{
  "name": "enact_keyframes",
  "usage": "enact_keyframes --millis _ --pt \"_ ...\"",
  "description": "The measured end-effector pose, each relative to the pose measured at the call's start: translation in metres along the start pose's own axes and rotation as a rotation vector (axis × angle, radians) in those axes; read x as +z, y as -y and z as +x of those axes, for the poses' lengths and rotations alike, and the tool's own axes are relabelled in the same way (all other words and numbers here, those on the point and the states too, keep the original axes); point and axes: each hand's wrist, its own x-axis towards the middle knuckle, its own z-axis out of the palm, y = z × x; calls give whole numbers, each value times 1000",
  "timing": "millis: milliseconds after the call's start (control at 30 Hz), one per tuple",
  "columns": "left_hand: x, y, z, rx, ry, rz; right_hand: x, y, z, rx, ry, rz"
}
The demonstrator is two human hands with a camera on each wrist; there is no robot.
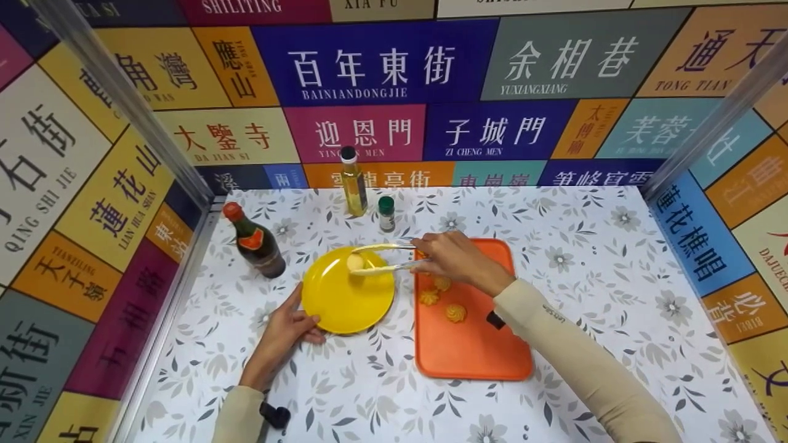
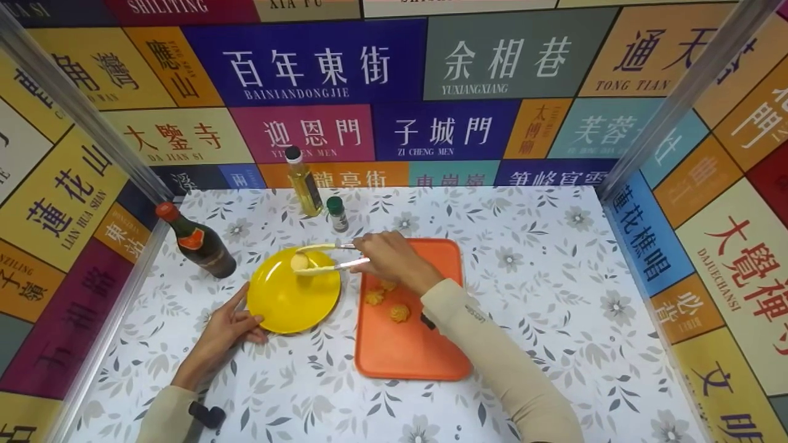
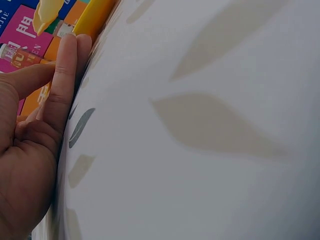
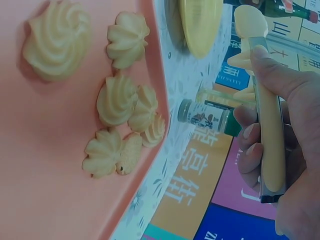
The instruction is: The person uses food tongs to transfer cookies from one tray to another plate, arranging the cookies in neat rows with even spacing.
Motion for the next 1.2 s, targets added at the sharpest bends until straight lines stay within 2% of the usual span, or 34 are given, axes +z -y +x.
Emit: enact_keyframes --millis 500,867,1200 --pt "1 -1 -1 5 -9 13 9 8 12 25 52 22" --pt "1 -2 -1 -27 -11 12 21 10 21 68 112 67" --pt "2 -3 -2 -36 -16 0 30 12 30 85 140 158"
